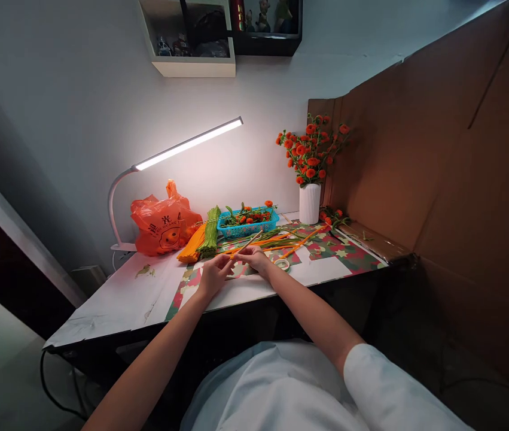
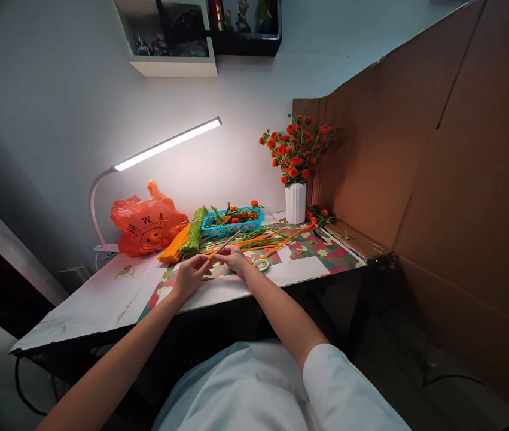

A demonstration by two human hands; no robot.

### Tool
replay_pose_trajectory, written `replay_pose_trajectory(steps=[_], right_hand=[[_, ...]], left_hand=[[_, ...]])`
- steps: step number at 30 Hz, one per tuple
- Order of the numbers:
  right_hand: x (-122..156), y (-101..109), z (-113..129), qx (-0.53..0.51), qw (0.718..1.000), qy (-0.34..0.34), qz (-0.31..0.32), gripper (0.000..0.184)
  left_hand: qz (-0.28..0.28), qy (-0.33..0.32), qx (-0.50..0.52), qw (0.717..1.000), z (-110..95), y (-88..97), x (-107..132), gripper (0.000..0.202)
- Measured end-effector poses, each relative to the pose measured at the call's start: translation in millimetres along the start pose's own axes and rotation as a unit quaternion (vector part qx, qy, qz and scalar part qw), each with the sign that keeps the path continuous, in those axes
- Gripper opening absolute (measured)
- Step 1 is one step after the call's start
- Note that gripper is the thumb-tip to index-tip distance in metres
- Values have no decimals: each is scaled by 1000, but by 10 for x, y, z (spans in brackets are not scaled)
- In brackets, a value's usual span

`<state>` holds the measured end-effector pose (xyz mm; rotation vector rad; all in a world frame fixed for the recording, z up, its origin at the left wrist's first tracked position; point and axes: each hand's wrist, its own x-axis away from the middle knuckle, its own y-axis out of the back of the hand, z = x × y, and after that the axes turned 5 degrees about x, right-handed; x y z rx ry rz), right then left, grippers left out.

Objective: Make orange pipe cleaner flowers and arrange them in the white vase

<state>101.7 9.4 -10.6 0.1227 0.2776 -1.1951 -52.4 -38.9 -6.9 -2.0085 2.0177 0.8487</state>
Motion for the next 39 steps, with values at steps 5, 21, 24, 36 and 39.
replay_pose_trajectory(steps=[5, 21, 24, 36, 39], right_hand=[[15, 9, 26, 25, 999, 34, 34, 39], [-49, -3, -69, 38, 995, 82, 38, 42], [-36, 4, -57, 31, 997, 70, 16, 42], [8, -6, 54, 33, 995, 75, 56, 44], [9, -1, 53, 24, 994, 80, 72, 43]], left_hand=[[9, -38, -73, 997, 12, 21, -6, 32], [109, 141, 163, 970, 58, 26, -58, 42], [48, 33, 12, 998, 22, 5, -37, 37], [89, 78, 109, 987, -6, 40, -43, 39], [113, 146, 215, 959, -18, 52, -44, 40]])
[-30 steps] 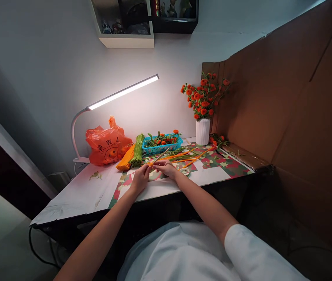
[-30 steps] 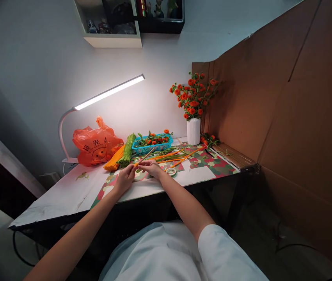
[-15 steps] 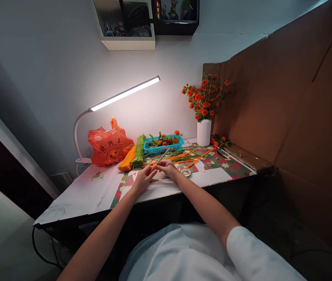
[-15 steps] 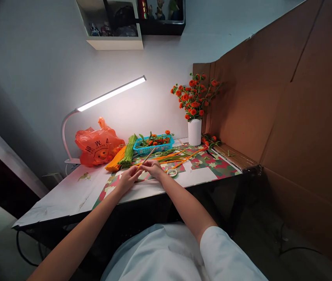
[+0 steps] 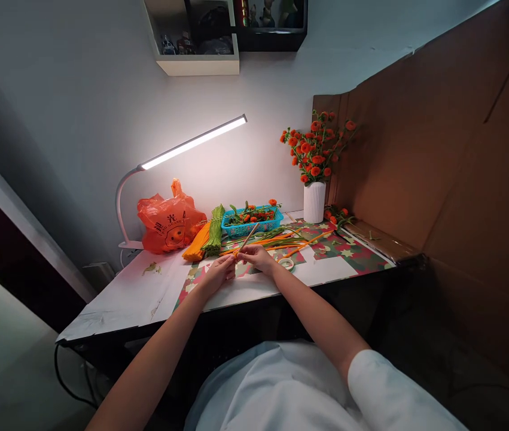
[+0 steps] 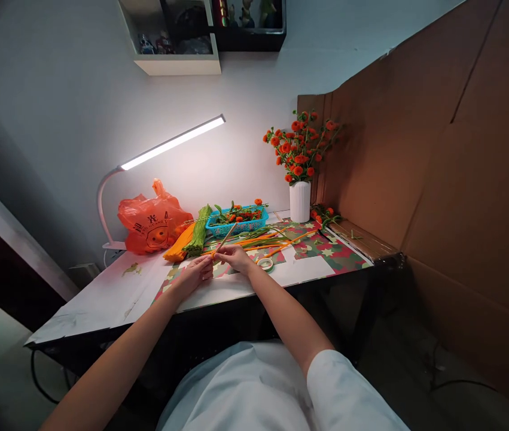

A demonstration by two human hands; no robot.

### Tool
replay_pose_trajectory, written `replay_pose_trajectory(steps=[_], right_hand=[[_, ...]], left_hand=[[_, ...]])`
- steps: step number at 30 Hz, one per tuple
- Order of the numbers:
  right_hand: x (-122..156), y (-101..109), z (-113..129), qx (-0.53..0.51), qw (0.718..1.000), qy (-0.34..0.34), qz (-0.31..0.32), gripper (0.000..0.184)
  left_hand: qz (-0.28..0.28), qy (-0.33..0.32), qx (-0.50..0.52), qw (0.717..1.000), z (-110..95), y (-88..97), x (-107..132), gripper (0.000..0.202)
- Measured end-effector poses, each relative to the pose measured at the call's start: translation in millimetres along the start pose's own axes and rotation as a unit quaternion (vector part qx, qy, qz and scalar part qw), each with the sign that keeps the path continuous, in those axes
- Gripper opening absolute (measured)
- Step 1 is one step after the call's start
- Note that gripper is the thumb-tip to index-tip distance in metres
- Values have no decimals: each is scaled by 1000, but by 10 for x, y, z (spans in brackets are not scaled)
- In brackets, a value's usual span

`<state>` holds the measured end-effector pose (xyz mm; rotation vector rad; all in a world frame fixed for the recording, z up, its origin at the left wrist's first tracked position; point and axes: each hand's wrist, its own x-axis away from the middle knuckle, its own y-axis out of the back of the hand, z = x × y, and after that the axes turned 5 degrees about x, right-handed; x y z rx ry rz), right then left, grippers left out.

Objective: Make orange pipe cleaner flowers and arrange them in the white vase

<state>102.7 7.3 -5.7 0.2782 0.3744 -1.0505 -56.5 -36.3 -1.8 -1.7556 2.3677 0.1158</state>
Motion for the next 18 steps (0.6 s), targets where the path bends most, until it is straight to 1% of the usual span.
replay_pose_trajectory(steps=[1, 3, 5, 8, 10, 11, 13, 16, 18], right_hand=[[0, 1, -5, -1, 1000, -4, -1, 43], [-1, 3, -17, -2, 1000, -18, -12, 44], [-2, 3, -24, -1, 999, -32, -37, 46], [-4, -2, -24, 5, 997, -38, -62, 47], [-8, -6, -23, 12, 997, -38, -62, 46], [-11, -8, -23, 16, 997, -38, -60, 46], [-14, -10, -26, 23, 998, -32, -53, 45], [-16, -11, -31, 34, 999, -14, -32, 43], [-17, -13, -37, 40, 999, -9, -28, 43]], left_hand=[[0, 9, 12, 1000, -2, -2, 3, 40], [-12, 1, -15, 1000, 2, -10, 11, 41], [-49, -46, -91, 994, 10, -19, 18, 41], [-113, -135, -220, 959, 16, -28, 29, 35], [-125, -165, -255, 945, 14, -23, 31, 32], [-119, -165, -254, 945, 14, -17, 28, 33], [-93, -141, -227, 959, 23, 5, 12, 36], [-69, -72, -138, 985, 57, 50, -31, 46], [-56, -21, -71, 996, 80, 73, -56, 49]])
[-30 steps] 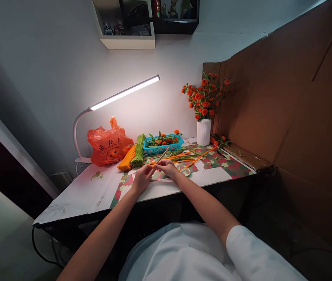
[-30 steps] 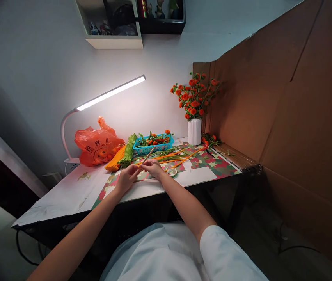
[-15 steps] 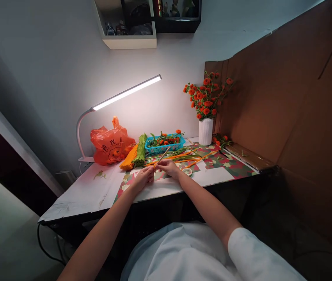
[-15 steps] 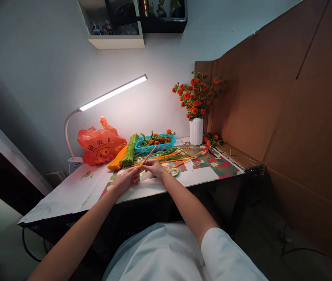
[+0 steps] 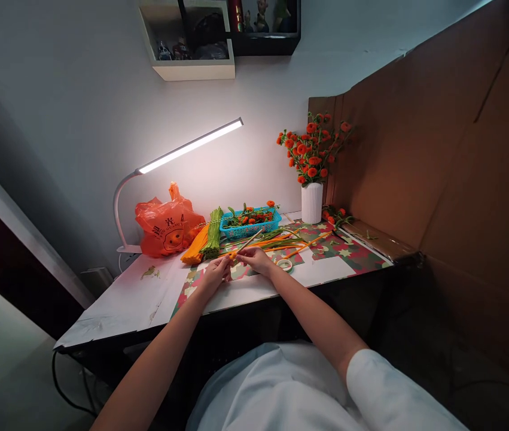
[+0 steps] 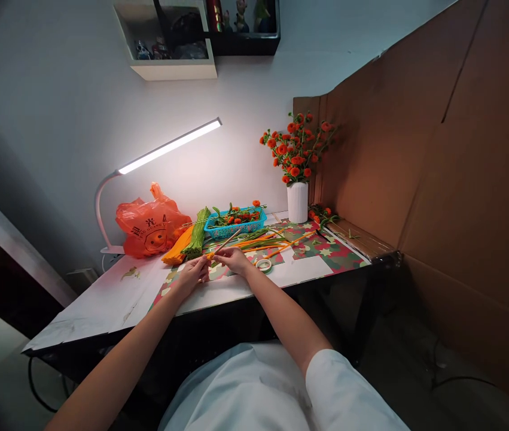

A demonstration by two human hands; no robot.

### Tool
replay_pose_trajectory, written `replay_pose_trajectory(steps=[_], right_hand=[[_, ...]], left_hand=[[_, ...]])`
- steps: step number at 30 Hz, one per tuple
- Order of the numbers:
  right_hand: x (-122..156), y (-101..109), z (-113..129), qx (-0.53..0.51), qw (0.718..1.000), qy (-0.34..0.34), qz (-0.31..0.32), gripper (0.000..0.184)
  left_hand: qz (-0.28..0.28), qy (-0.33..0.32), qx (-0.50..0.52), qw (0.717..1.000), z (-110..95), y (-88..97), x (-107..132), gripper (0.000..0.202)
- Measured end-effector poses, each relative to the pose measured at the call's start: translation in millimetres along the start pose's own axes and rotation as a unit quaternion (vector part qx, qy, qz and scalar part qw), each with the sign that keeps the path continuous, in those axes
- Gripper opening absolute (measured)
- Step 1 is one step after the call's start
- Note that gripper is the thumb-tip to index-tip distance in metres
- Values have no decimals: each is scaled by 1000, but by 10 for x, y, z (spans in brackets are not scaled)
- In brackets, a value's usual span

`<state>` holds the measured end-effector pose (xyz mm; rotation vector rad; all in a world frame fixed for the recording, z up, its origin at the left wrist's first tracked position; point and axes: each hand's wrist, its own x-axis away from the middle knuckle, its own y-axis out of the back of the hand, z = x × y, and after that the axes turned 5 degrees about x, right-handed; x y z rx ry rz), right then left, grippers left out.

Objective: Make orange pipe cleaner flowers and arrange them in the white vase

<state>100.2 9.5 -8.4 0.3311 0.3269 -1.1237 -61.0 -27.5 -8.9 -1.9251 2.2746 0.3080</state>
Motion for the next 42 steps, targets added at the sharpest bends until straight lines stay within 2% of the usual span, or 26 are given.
replay_pose_trajectory(steps=[2, 4, 7, 10, 14, 20, 23, 28, 31, 34, 39, 42], right_hand=[[-5, -4, -13, 0, 1000, -2, -6, 44], [-13, -6, -34, -2, 1000, -8, -11, 44], [-26, -1, -72, -1, 999, -20, -29, 43], [-30, 9, -95, 0, 998, -36, -57, 43], [-23, 10, -97, -1, 998, -51, -49, 43], [-41, -8, -114, -24, 999, -31, -35, 42], [-50, -9, -109, -40, 999, -24, -25, 42], [-44, -4, -65, -42, 998, -24, -28, 42], [-40, -1, -63, -35, 998, -27, -33, 41], [-45, 8, -91, -30, 998, -31, -43, 40], [-61, 22, -146, -21, 999, -30, -40, 42], [-61, 22, -150, -18, 999, -27, -37, 42]], left_hand=[[19, 34, 36, 999, 10, 5, -10, 50], [22, 30, 31, 999, 0, 0, -2, 51], [-24, -43, -38, 998, -40, -21, 35, 48], [-84, -127, -132, 980, -72, -41, 77, 40], [-112, -175, -193, 959, -64, -51, 97, 29], [-104, -179, -232, 950, -23, -40, 65, 24], [-98, -172, -215, 956, -10, -35, 48, 26], [-16, -60, -80, 995, 20, -23, 15, 38], [15, -14, -16, 1000, 24, -23, 5, 43], [18, -30, -26, 999, 10, -28, 15, 43], [-62, -115, -171, 977, -23, -49, 66, 39], [-71, -137, -198, 968, -41, -69, 82, 39]])
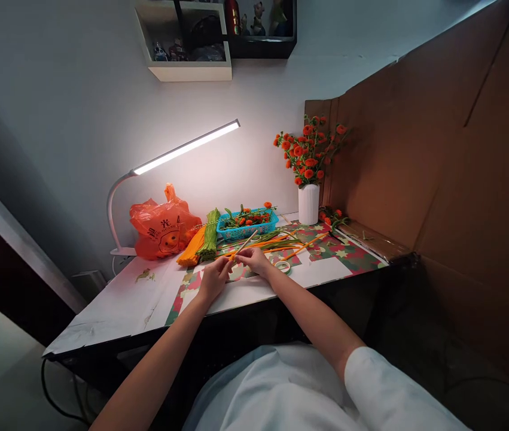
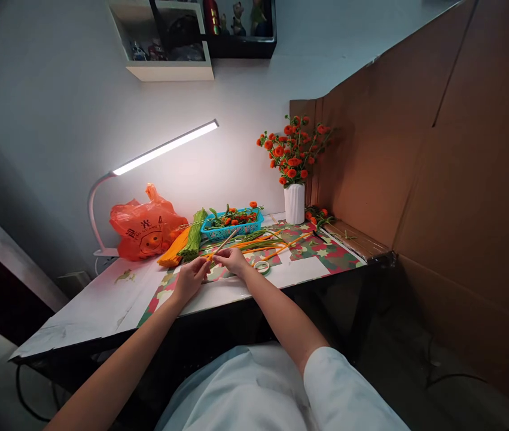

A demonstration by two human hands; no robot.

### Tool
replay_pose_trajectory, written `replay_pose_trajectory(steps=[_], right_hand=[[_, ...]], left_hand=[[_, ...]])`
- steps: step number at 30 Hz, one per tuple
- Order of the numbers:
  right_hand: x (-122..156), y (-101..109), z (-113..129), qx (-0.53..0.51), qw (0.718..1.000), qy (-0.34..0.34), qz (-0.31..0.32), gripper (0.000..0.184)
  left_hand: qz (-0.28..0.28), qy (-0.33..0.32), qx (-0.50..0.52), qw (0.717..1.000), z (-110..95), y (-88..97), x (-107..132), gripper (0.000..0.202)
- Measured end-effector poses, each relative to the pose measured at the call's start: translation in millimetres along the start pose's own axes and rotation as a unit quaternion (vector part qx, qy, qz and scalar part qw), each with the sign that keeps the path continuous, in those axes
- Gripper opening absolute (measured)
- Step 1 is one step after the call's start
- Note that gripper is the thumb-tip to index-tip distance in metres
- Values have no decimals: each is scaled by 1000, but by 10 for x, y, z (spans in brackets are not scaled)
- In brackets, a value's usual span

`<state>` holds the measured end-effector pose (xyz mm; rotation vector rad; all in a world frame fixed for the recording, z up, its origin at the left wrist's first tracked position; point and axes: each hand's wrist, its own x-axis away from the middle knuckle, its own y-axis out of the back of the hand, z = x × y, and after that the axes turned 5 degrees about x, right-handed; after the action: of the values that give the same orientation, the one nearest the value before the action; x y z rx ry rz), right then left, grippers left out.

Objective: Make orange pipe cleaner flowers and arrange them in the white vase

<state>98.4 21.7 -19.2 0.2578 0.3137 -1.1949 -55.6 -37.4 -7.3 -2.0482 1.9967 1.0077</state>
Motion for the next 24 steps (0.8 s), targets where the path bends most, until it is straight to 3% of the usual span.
replay_pose_trajectory(steps=[9, 12, 18, 21, 24], right_hand=[[76, 4, 154, -33, 996, 11, 80, 39], [69, 6, 146, -38, 997, 5, 70, 39], [34, 14, 57, -37, 999, -5, 7, 38], [42, 20, 60, -31, 1000, -1, 4, 38], [56, 22, 93, -33, 999, 4, 29, 38]], left_hand=[[132, 113, 197, 965, 34, 14, -42, 46], [118, 99, 166, 974, 39, 0, -24, 46], [11, -4, 17, 1000, -6, -30, 17, 33], [16, -1, 27, 1000, -28, -20, 9, 32], [33, 48, 106, 993, -22, -2, -19, 35]])
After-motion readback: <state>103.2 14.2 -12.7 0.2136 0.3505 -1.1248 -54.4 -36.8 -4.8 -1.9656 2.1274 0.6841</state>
